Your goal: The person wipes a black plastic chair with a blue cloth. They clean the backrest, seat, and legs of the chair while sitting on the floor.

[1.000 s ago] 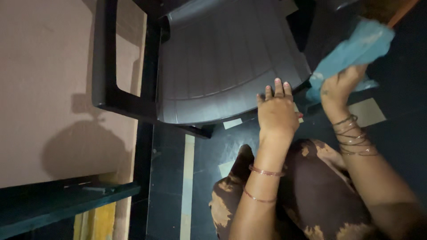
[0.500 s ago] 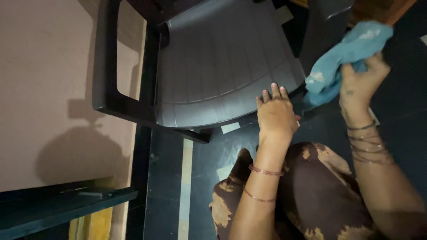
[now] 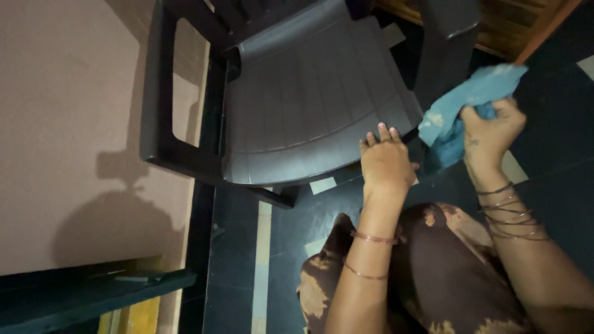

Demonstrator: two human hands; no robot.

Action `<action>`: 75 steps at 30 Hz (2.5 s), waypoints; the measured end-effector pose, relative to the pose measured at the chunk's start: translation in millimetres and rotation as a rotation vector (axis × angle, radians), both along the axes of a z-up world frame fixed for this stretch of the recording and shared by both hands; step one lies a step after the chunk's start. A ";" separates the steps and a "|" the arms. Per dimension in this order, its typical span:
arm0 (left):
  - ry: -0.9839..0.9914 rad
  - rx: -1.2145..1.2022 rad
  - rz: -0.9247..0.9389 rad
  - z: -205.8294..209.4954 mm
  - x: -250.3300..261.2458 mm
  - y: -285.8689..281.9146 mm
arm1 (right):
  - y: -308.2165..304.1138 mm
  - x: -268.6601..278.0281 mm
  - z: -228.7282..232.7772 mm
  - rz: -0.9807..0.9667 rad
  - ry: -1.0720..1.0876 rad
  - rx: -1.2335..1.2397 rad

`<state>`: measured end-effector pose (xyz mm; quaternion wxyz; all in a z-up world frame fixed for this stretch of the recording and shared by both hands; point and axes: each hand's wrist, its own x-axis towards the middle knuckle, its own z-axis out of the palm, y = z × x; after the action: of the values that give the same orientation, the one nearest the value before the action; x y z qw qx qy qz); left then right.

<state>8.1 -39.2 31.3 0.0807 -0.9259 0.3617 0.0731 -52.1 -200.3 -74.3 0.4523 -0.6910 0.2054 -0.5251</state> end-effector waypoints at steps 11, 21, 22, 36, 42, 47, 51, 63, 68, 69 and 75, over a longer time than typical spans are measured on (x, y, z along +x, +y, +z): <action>0.000 -0.001 -0.003 -0.6 -0.8 3.9 | 3.4 8.6 -19.5 -0.070 0.069 -0.220; 0.096 -0.059 -0.035 4.9 7.5 14.2 | -10.2 -13.5 -210.2 0.171 0.727 -0.244; 0.090 -0.062 -0.034 3.8 6.9 14.1 | -13.5 -21.8 -195.5 0.175 0.744 -0.226; 0.069 -0.056 -0.043 2.5 6.4 14.7 | 14.0 52.8 -27.1 -0.195 0.021 -0.465; 0.066 -0.071 -0.036 5.3 7.2 15.0 | 18.6 34.4 -243.7 -0.044 0.437 -0.281; 0.035 -0.114 -0.062 0.8 9.7 18.1 | 25.5 1.4 -276.2 0.008 0.456 -0.228; 0.001 -0.120 -0.077 -1.8 11.9 17.4 | 4.7 27.2 -245.9 -0.106 0.307 -0.286; -0.027 -0.181 -0.086 4.3 6.2 16.8 | 15.3 8.7 -312.1 -0.050 0.567 -0.139; 0.001 -0.157 -0.088 1.1 15.5 11.4 | 23.2 8.5 -321.1 0.042 0.712 -0.029; 0.016 -0.161 -0.083 -1.2 13.5 12.2 | 23.5 5.6 -321.2 0.052 0.713 -0.021; -0.028 -0.180 -0.095 -4.5 14.9 11.3 | -10.7 34.5 -288.6 -0.058 0.444 -0.123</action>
<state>23.0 -27.9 26.7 0.0057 -0.9121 0.4092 0.0236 -17.6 -211.0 -362.9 0.3378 -0.8097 0.2871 -0.3845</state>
